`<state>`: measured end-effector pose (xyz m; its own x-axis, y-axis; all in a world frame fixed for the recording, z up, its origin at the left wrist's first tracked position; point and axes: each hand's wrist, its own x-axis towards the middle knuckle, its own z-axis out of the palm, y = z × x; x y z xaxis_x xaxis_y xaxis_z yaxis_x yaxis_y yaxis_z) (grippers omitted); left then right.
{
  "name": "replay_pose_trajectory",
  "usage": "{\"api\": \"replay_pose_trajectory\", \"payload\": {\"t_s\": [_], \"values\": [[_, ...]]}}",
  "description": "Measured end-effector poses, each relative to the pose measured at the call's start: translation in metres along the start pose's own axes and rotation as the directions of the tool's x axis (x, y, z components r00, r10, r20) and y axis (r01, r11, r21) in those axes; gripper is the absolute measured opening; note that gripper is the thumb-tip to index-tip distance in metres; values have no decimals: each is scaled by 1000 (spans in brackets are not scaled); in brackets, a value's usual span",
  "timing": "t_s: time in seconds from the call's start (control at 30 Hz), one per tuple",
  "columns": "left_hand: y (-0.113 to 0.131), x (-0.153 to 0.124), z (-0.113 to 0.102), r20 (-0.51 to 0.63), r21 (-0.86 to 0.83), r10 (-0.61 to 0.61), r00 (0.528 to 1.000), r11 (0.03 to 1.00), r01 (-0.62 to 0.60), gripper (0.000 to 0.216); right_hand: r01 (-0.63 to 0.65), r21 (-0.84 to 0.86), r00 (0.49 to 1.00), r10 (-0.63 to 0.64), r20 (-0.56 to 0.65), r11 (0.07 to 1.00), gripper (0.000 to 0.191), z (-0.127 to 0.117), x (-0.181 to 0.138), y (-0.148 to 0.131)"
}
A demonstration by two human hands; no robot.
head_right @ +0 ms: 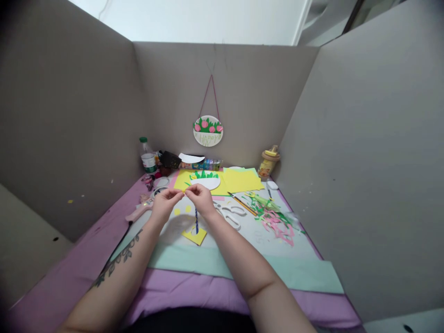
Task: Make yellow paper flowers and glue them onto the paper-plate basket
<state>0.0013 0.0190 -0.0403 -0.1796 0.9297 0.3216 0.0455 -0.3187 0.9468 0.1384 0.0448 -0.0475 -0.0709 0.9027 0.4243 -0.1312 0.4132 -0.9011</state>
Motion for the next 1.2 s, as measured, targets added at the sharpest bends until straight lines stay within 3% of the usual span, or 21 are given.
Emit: {"api": "replay_pose_trajectory", "payload": {"t_s": [0.23, 0.53, 0.97, 1.2], "values": [[3, -1, 0, 12, -76, -20, 1000, 997, 21, 21, 12, -96, 998, -17, -53, 995, 10, 5, -3, -10], [11, -6, 4, -44, -128, -4, 999, 992, -2, 18, 26, -90, 995, -34, -92, 996, 7, 12, -9, -21], [11, -7, 7, -73, -105, 23, 997, 994, -31, 18, 36, -121, 990, -52, -131, 992, 5, 16, -11, -22], [8, -6, 9, -37, -132, -5, 999, 991, 0, 36, 47, -157, 988, -70, -141, 986, 11, 15, -10, -17]]}}
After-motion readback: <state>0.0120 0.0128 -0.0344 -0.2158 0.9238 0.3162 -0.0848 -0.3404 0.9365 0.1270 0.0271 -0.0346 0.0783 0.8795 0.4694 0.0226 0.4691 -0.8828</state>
